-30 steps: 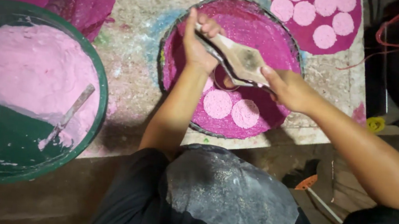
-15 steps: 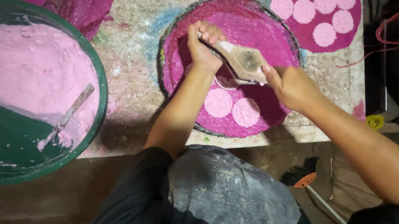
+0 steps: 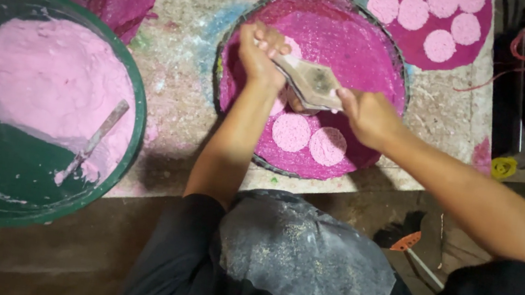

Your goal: The person scoops pink batter from a green bucket and fills circular molds on a pink tray using a metal scoop. They repeatedly transfer batter, smooth the surface, and arrange the filled molds on the tray.

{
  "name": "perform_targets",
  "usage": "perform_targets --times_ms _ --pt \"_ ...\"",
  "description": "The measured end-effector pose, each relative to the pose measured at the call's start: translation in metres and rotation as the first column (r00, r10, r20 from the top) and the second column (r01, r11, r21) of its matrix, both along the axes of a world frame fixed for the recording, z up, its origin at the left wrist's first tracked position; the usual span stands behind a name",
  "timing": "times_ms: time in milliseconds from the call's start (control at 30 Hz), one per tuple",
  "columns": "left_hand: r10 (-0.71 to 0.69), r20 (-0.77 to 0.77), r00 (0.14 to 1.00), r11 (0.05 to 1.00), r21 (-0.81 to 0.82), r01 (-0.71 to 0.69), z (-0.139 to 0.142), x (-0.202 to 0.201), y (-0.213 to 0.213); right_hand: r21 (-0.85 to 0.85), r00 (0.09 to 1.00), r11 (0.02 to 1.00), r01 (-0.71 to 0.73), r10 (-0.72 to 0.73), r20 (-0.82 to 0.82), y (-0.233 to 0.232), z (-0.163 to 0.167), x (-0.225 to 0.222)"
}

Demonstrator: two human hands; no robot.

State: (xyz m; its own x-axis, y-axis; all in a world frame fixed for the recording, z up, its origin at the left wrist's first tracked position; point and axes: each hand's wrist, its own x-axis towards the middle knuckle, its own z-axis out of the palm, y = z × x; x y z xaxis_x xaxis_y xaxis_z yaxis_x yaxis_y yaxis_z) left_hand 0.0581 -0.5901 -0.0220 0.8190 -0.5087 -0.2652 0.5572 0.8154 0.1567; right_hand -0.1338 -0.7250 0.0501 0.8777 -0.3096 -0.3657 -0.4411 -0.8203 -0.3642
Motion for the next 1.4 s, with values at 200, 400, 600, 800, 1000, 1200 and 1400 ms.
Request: perform_targets --times_ms 200,400,600,800,1000,1200,1400 --pt "-0.005 0.016 1.0 0.98 -0.197 0.008 0.022 -0.021 -0.039 -0.218 0.996 0.974 -0.066 0.052 -0.066 -0.043 0.055 -0.006" --pt "-0.411 0.707 0.575 0.862 0.097 0.497 0.121 -0.033 0.012 -0.212 0.947 0.96 -0.18 0.228 0.228 -0.041 0.152 -0.04" --pt "-0.664 0.692 -0.284 0.65 0.722 0.238 0.222 -0.125 0.073 -0.408 0.461 0.663 -0.628 0.739 0.491 0.02 0.215 -0.06" --pt "-0.821 0.454 -0.346 0.461 0.885 0.067 0.232 -0.158 0.118 -0.241 0.115 0.26 -0.935 0.865 0.488 0.021 0.186 -0.028" --pt "-0.902 0.112 -0.416 0.27 0.899 -0.344 0.236 -0.185 0.19 0.449 0.439 0.216 -0.867 0.756 0.486 0.056 0.129 -0.07" --pt "-0.932 0.293 -0.212 0.323 0.938 -0.126 0.19 -0.142 0.306 0.578 0.454 0.095 -0.81 0.725 0.518 0.116 0.14 -0.035" --pt "-0.959 0.268 0.088 0.279 0.857 0.432 0.091 -0.057 0.478 -0.429 0.072 0.365 -0.826 0.824 0.562 0.153 0.168 0.042"
